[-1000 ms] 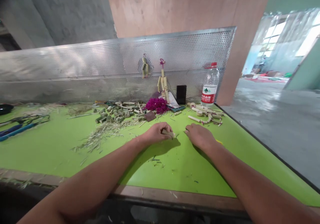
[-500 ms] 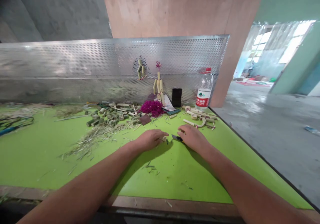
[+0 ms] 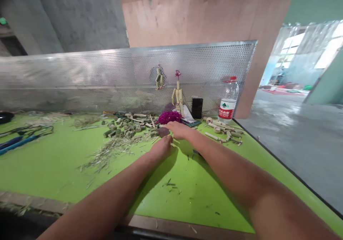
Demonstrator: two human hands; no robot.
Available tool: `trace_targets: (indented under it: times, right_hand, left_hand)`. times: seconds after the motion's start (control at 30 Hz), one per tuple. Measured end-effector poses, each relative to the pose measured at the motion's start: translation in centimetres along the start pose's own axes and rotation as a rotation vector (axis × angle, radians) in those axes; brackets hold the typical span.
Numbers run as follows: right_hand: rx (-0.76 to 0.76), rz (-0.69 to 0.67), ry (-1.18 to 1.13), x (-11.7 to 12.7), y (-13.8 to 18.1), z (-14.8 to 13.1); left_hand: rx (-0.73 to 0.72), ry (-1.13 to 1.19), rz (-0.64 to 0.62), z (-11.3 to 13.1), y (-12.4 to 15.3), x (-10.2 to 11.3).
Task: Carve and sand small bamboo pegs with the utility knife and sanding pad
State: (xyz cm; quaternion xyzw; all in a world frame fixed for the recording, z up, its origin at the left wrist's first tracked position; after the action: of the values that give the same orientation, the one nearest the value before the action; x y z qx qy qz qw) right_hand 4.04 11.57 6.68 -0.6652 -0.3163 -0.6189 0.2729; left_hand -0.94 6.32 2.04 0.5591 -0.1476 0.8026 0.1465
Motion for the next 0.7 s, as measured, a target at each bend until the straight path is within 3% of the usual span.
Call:
trace_targets:
  times: [0.2, 0.37, 0.53, 0.7]
  right_hand:
    - [-0.011, 0.068, 0.01, -1.3, -4.6, 0.7]
    - [-0.021, 0.136, -0.003, -1.2, -4.4, 1.8]
    - [-0.062, 0.266, -0.088, 0.4, -0.6, 3.8]
    - [-0.098, 0.491, -0.135, 2.4, 7.0, 5.1]
  left_hand:
    - [0.007, -0.003, -0.054, 0.6, 0.1, -0.7]
    - [0.002, 0.021, -0.071, 0.7, 0.3, -0.5]
    - [0.009, 0.097, -0.055, 0.7, 0.3, -0.3]
    - [0.032, 0.291, -0.038, 0.6, 0.3, 0.1]
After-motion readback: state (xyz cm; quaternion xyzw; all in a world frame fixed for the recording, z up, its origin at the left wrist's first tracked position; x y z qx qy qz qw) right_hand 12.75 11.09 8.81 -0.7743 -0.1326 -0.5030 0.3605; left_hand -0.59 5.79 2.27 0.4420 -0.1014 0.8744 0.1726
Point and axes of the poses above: each hand's wrist, its own y-axis away from the middle knuckle, its own x-axis out of the back of the hand, z = x × y, the point moved 8 cm from there along -y, towards the middle knuckle, and after that the axes turned 9 degrees about -z, right-handed, at the moved point
